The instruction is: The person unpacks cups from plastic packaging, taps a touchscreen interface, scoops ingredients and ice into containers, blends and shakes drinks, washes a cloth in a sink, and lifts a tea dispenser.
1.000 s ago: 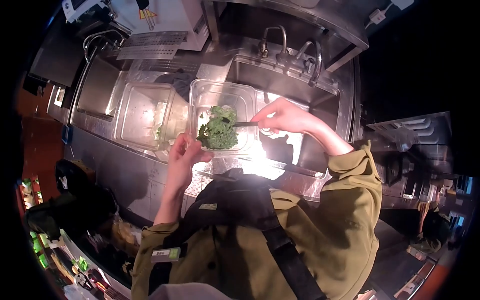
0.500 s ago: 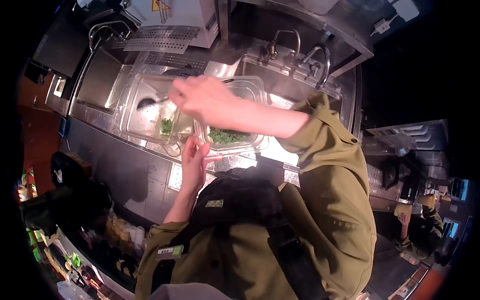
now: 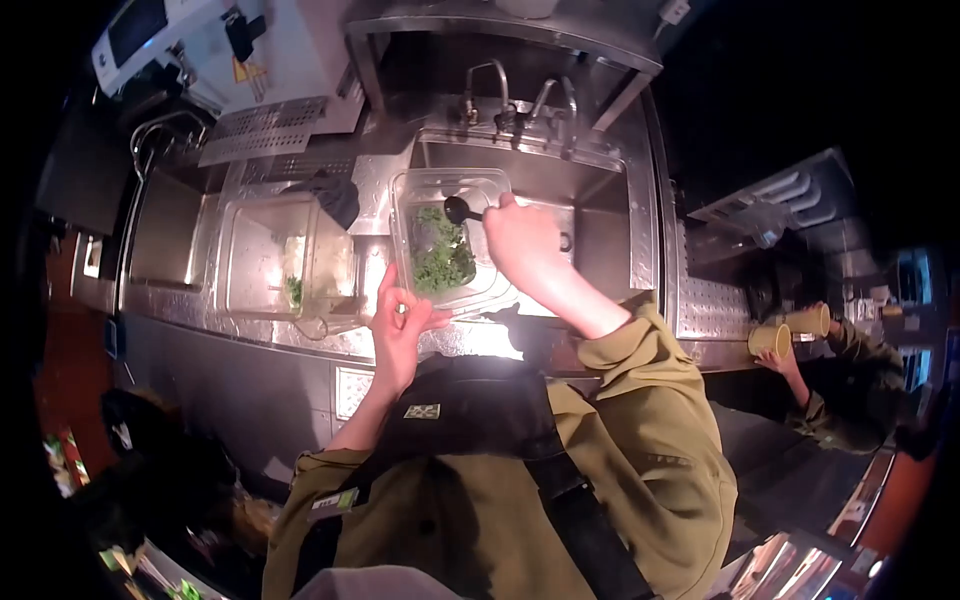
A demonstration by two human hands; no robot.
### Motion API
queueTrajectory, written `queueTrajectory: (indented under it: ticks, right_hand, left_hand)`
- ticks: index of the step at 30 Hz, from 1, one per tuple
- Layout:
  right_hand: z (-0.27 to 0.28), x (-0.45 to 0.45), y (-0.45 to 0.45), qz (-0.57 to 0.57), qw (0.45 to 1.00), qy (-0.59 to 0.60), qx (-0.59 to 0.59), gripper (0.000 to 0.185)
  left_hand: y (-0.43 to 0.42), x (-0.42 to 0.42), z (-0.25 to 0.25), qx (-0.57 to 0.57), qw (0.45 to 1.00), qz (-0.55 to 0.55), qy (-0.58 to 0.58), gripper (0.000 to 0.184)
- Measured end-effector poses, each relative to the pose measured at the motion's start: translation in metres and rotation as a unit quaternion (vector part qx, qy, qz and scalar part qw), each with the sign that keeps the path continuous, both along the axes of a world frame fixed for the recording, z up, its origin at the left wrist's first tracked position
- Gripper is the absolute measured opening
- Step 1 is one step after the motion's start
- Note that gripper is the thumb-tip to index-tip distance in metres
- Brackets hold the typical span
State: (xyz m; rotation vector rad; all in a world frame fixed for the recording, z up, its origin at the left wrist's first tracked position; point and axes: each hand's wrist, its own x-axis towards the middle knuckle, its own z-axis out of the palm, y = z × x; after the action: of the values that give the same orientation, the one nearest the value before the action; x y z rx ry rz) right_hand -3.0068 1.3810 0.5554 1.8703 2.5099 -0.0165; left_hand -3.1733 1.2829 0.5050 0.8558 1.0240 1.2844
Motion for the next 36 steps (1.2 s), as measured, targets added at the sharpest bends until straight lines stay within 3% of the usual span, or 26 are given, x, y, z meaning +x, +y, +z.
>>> queueTrajectory:
  ticks: [2, 3, 6, 9, 12, 18, 21, 22, 23, 24, 26, 28, 29, 33, 36]
  right_hand:
    - [-0.006, -0.002, -0.007, 0.015, 0.995, 0.095, 0.012, 0.015]
    - [-0.004, -0.003, -0.013, 0.019, 0.997, 0.071, 0.007, 0.017]
    - [-0.001, -0.005, -0.025, 0.045, 0.987, 0.151, -0.017, 0.017]
    - [-0.012, 0.009, -0.023, 0.067, 0.948, 0.309, -0.041, 0.017]
    - [-0.017, 0.022, -0.017, 0.004, 0.883, 0.436, -0.173, 0.021]
    - [0.026, 0.029, -0.004, 0.010, 0.854, 0.460, -0.242, 0.023]
    - [0.061, 0.015, 0.005, 0.082, 0.853, 0.465, -0.222, 0.021]
    - [0.070, 0.002, 0.008, 0.110, 0.852, 0.463, -0.218, 0.021]
    - [0.077, -0.018, 0.010, 0.176, 0.854, 0.456, -0.178, 0.021]
    - [0.079, -0.041, 0.015, 0.296, 0.862, 0.405, -0.068, 0.028]
    - [0.075, -0.093, 0.005, 0.383, 0.893, 0.225, 0.071, 0.035]
    - [0.055, -0.128, 0.006, 0.458, 0.869, 0.096, 0.161, 0.039]
    - [0.052, -0.136, 0.007, 0.460, 0.858, 0.105, 0.205, 0.036]
    - [0.077, -0.097, 0.007, 0.379, 0.896, 0.159, 0.167, 0.042]
    - [0.107, -0.012, -0.017, 0.232, 0.945, 0.208, 0.096, 0.032]
  left_hand:
    - [0.002, 0.005, -0.001, 0.039, 0.998, -0.019, 0.036, 0.010]
    - [0.003, 0.006, -0.001, 0.037, 0.998, -0.031, 0.036, 0.010]
    - [0.004, 0.008, 0.002, 0.008, 0.999, -0.039, 0.017, 0.007]
    - [0.003, 0.004, -0.002, -0.003, 1.000, -0.014, 0.021, 0.008]
    - [0.005, -0.007, -0.005, -0.018, 0.999, 0.023, -0.029, 0.009]
    - [0.008, -0.014, 0.009, -0.070, 0.991, 0.075, -0.088, 0.007]
    - [0.008, -0.010, 0.007, -0.062, 0.982, 0.126, -0.130, 0.007]
    - [0.010, -0.013, -0.007, -0.064, 0.984, 0.099, -0.130, 0.008]
    - [0.009, -0.013, -0.014, -0.068, 0.985, 0.092, -0.130, 0.009]
    - [0.009, -0.013, -0.018, -0.072, 0.986, 0.080, -0.131, 0.010]
    - [0.008, -0.010, -0.024, -0.069, 0.982, 0.089, -0.152, 0.017]
    - [0.006, -0.010, -0.016, -0.093, 0.977, 0.080, -0.175, 0.024]
    - [0.004, -0.010, -0.018, -0.092, 0.974, 0.087, -0.188, 0.019]
    - [-0.001, -0.007, -0.019, -0.071, 0.977, 0.102, -0.175, 0.009]
    - [0.005, 0.002, -0.013, -0.070, 0.979, 0.086, -0.169, 0.010]
